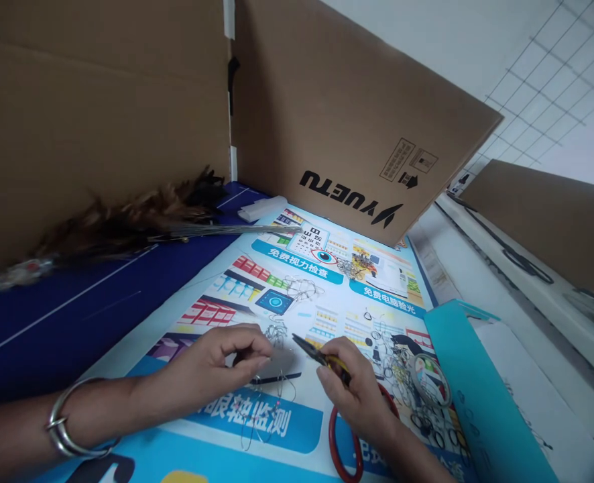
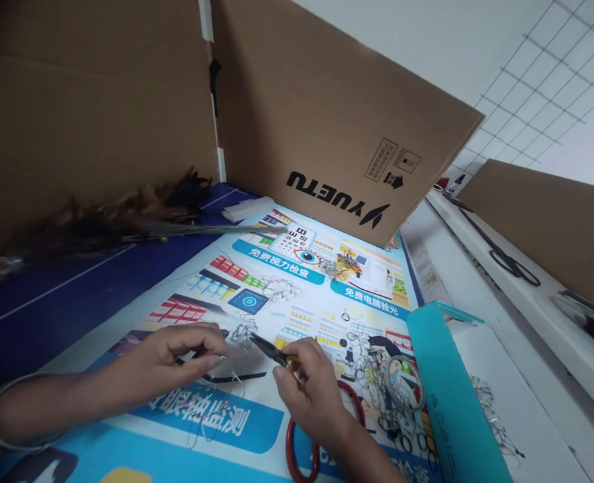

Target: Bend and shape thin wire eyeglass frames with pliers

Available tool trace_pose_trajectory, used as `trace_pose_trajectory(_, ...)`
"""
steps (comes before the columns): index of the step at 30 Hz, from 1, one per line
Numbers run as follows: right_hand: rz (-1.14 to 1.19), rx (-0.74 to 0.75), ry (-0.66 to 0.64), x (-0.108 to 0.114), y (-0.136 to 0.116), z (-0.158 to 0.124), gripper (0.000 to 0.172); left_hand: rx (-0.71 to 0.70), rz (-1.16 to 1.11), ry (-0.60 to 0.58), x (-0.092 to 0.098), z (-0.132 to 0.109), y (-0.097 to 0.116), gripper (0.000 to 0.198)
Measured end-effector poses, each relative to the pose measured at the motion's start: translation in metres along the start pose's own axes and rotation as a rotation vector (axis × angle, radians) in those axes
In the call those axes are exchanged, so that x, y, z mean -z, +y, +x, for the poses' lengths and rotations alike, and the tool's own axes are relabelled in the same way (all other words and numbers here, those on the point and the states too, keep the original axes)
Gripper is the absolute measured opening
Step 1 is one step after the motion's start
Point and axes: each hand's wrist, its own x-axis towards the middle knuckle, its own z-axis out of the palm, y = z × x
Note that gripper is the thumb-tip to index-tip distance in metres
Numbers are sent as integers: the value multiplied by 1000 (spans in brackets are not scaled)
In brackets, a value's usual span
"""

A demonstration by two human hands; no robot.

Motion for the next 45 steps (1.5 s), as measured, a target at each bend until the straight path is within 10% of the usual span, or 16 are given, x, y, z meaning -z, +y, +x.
trace_pose_trajectory(34,-486,131,189,-7,-52,-32,22,-271,191,190,-1,-8,17,15)
trace_pose_trajectory(45,-561,212,196,-8,-47,-35,23,-124,127,90,-2,-9,29,16)
